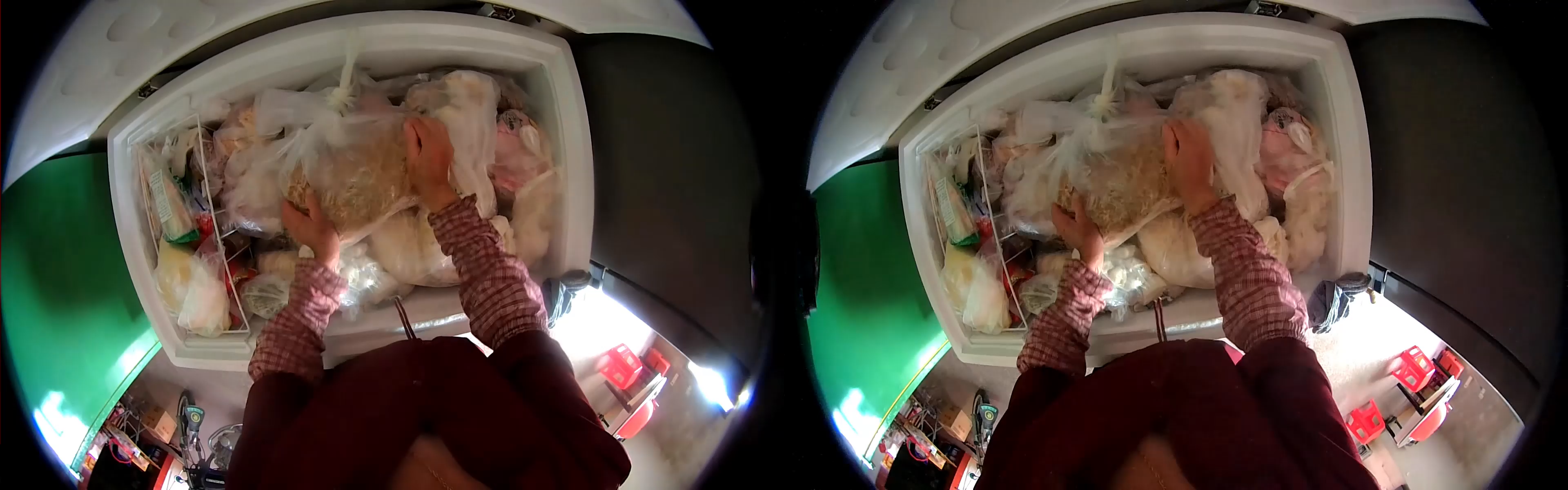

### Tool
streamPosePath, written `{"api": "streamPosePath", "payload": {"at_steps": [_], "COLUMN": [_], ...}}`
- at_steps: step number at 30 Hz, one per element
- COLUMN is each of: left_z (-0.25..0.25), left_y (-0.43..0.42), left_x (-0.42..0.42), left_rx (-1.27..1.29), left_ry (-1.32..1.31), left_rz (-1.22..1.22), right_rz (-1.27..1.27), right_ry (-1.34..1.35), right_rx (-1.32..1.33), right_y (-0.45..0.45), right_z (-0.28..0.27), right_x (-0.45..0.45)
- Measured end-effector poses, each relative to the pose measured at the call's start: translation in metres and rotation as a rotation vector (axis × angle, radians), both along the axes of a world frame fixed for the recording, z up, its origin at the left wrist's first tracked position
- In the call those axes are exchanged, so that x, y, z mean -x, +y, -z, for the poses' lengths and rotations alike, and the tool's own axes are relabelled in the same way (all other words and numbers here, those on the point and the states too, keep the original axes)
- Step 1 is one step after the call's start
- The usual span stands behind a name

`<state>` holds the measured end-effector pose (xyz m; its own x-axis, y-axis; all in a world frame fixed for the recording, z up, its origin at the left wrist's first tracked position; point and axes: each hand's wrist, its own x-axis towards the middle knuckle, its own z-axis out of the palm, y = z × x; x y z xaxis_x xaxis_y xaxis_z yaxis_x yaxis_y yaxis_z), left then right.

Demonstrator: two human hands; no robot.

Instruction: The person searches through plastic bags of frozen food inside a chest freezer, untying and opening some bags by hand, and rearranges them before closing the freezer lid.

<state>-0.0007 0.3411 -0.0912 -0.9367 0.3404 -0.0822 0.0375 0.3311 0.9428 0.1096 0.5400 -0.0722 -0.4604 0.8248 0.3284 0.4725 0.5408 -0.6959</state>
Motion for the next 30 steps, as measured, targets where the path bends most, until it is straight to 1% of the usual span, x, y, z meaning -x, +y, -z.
{"api": "streamPosePath", "payload": {"at_steps": [2,5,8,11,14,17,20,24,26,27,29,30], "left_z": [0.028,0.021,0.005,0.020,0.030,0.009,0.026,0.023,0.024,0.029,0.037,0.032], "left_y": [-0.005,-0.006,0.003,0.002,-0.002,-0.005,-0.010,0.001,0.000,-0.002,-0.016,-0.024], "left_x": [0.009,-0.005,-0.018,0.001,0.001,-0.014,-0.025,-0.004,-0.005,-0.004,0.006,0.012], "left_rx": [0.112,0.057,-0.171,0.145,0.290,0.157,0.195,0.216,0.218,0.253,0.334,0.306], "left_ry": [0.088,0.296,0.206,0.080,0.166,0.277,0.195,0.282,0.298,0.239,0.124,0.106], "left_rz": [0.025,0.015,-0.025,0.016,-0.008,0.042,-0.054,-0.026,-0.019,0.025,0.118,0.177], "right_rz": [-0.005,-0.010,0.012,-0.007,-0.030,-0.013,0.029,0.008,0.013,0.012,0.000,-0.006], "right_ry": [0.037,0.078,0.092,0.111,0.098,0.068,0.050,0.061,0.092,0.109,0.054,0.025], "right_rx": [-0.061,-0.123,-0.138,-0.109,-0.091,-0.111,-0.141,-0.109,-0.134,-0.154,-0.180,-0.186], "right_y": [0.002,-0.008,-0.015,-0.001,-0.007,-0.016,-0.024,-0.010,-0.013,-0.010,-0.009,-0.011], "right_z": [0.003,0.002,-0.002,0.006,0.008,0.004,0.001,0.007,0.003,0.000,0.004,0.006], "right_x": [0.001,-0.009,-0.013,-0.004,-0.008,-0.018,-0.020,-0.006,-0.009,-0.011,-0.018,-0.021]}}
